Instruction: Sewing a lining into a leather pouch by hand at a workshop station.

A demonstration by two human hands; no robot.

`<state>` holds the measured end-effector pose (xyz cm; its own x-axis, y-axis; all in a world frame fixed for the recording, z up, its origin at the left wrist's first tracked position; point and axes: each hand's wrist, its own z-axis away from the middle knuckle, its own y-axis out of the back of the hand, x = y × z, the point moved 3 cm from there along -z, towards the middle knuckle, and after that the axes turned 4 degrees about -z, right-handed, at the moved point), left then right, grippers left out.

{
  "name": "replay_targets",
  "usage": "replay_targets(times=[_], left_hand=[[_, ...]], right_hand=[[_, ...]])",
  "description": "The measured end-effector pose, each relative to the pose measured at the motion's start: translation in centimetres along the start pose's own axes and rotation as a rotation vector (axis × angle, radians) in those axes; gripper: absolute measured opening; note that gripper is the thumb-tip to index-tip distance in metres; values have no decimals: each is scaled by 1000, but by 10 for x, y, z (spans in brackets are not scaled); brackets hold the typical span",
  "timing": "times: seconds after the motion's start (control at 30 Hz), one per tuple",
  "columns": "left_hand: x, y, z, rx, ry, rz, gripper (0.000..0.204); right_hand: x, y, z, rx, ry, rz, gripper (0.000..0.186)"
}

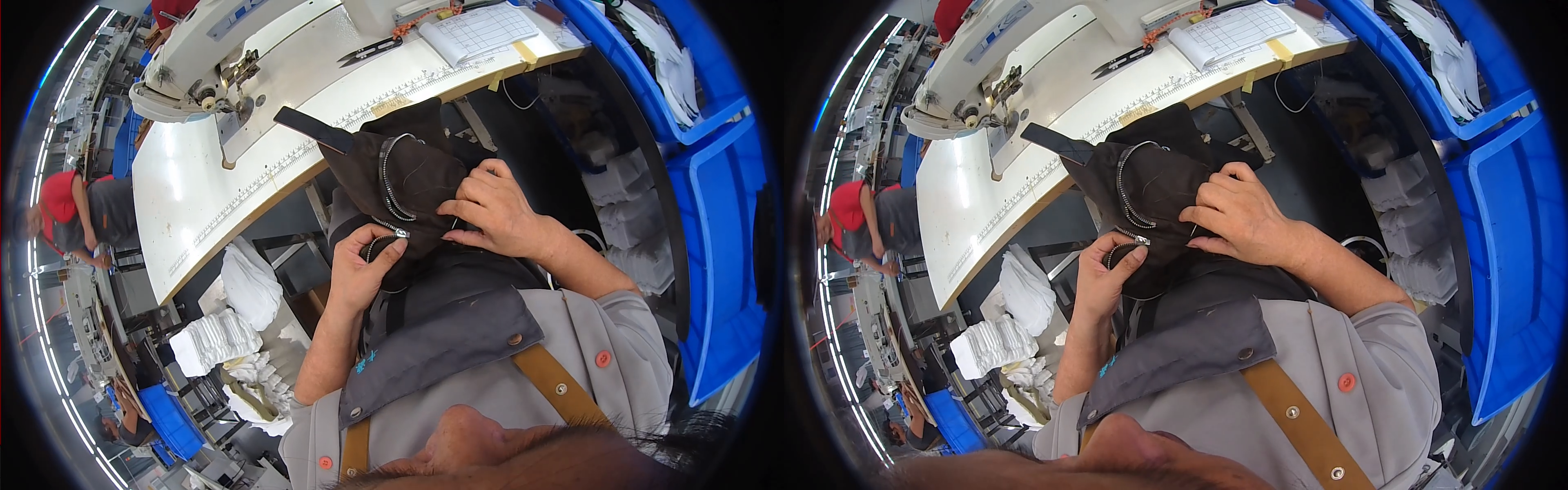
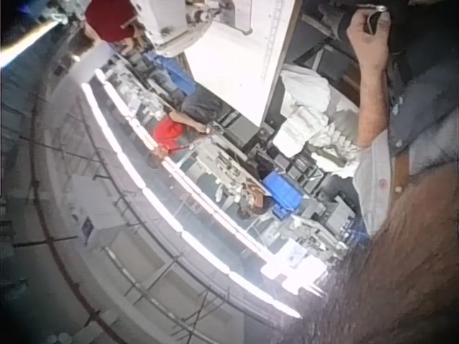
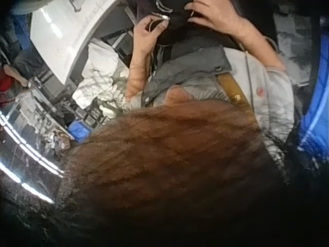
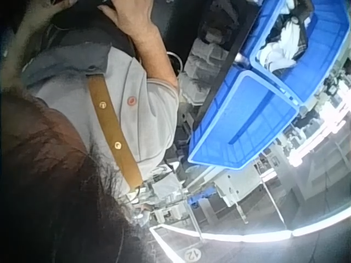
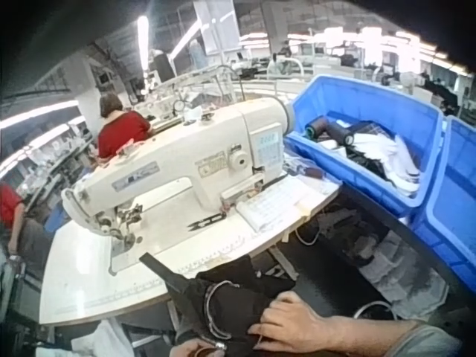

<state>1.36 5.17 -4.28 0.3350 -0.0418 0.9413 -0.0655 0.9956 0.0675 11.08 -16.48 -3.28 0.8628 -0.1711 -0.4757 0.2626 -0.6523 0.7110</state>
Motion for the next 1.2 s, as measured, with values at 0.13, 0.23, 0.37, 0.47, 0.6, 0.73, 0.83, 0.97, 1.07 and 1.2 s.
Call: replay_targets(times=[0.13, 0.23, 0.37, 0.47, 0.6, 0.73, 0.83, 0.97, 1.07, 1.2], left_hand=[[-1, -1, 0, 4, -77, -6, 15], [0, 0, 1, -4, -68, -7, 16], [-1, 1, 2, -4, -71, -41, 17], [3, 1, 2, -4, -83, -71, 18], [7, 3, 3, 23, -132, -184, 18], [6, 6, 3, 14, -81, -151, 22], [1, 6, 2, 25, -39, -116, 24], [-4, 8, 0, 12, 13, -117, 27], [-7, 6, 0, 54, -1, 21, 27], [-6, 2, -1, 128, -5, 91, 29]], right_hand=[[0, 5, -3, -33, -17, -33, 46], [-1, 9, -17, -36, 0, -81, 48], [-5, 14, -53, -9, 196, -104, 55], [-10, 12, -83, -64, 335, -92, 54], [-12, 4, -107, -222, 462, -109, 42], [-5, -4, -115, -371, 471, -139, 36], [-5, -8, -115, -367, 466, -144, 33], [-5, -9, -114, -336, 443, -164, 29], [-4, -13, -113, -321, 441, -170, 28], [-4, -13, -111, -317, 444, -200, 28]])
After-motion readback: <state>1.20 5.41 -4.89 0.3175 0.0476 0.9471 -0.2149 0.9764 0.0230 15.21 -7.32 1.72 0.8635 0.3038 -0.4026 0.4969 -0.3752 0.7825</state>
